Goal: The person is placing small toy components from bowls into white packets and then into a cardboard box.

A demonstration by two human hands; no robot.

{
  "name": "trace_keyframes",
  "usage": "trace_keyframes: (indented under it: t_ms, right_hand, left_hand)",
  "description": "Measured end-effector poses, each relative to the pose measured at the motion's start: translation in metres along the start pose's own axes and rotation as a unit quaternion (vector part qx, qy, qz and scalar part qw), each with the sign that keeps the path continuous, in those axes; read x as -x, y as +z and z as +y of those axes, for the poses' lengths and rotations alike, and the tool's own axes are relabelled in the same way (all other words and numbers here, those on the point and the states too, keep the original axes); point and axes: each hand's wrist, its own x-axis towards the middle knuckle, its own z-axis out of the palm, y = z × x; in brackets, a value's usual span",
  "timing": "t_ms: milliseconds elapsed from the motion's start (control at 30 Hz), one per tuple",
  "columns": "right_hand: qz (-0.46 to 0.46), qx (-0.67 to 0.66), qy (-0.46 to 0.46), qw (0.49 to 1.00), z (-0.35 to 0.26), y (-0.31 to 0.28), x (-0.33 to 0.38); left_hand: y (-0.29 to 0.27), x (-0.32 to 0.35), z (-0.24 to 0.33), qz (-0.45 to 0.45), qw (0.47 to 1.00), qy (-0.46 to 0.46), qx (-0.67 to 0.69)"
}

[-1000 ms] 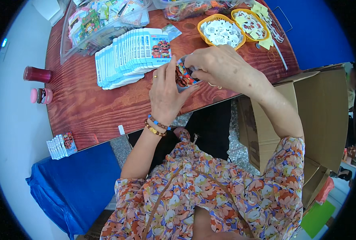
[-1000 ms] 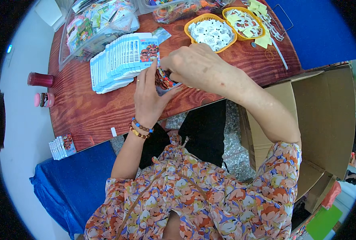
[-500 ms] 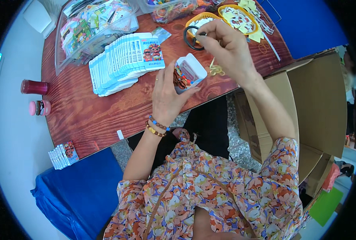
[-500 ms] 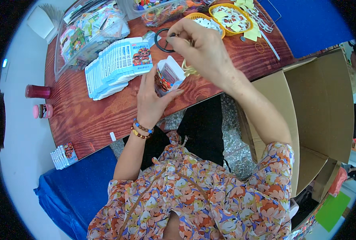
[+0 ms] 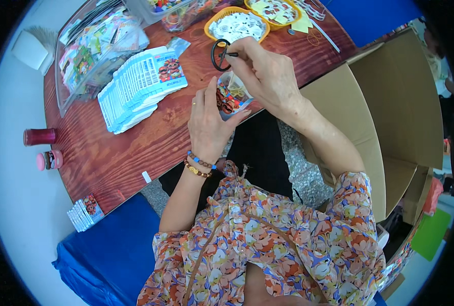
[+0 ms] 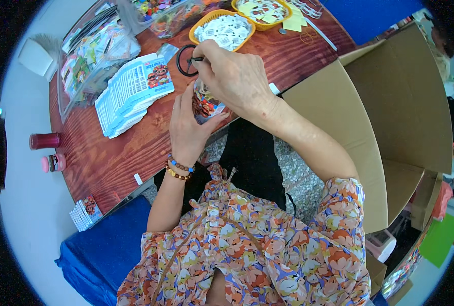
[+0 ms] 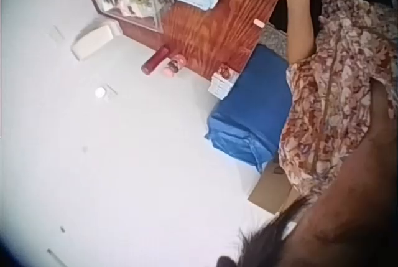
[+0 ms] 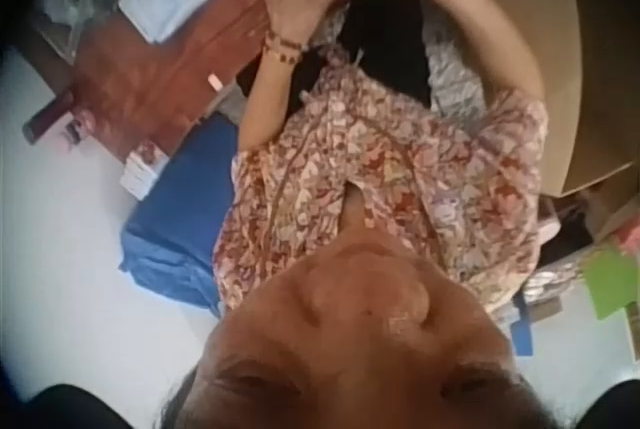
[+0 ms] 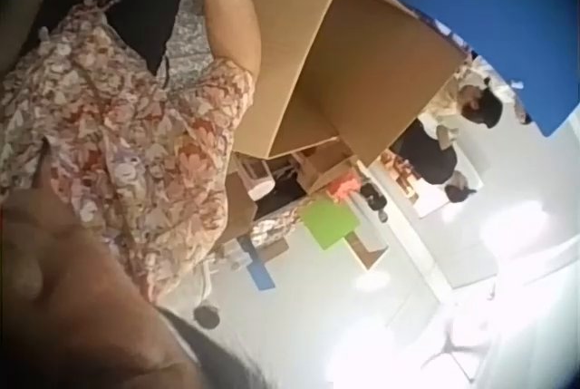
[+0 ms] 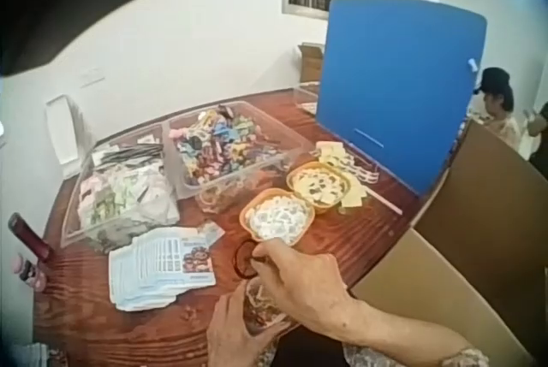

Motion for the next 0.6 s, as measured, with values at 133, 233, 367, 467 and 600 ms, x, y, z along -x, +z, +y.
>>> trace_keyframes:
  t_ms: [133, 233, 367, 467, 600]
  right_hand:
    - [0.034, -0.02, 0.037, 0.999, -0.002, -0.006, 0.014]
    - [-0.093, 0.072, 0.062, 0.991, 0.0, -0.012, 0.031]
    - [0.027, 0.118, 0.081, 0.989, -0.001, -0.032, 0.047]
    - [0.264, -0.056, 0.056, 0.961, -0.001, -0.045, 0.079]
    - [0.419, -0.406, 0.333, 0.741, -0.027, -0.053, 0.179]
  left_hand:
    - [-0.001, 0.001, 0.003, -0.008, 1.0, 0.01, 0.002]
    - [0.003, -0.002, 0.013, -0.057, 0.998, 0.0, -0.028]
    - [0.023, -0.002, 0.012, -0.042, 0.995, 0.083, -0.04]
    - [0.02, -0.004, 0.009, -0.118, 0.99, 0.032, 0.071]
    - [0.032, 0.009, 0.006, -0.137, 0.979, 0.04, 0.146]
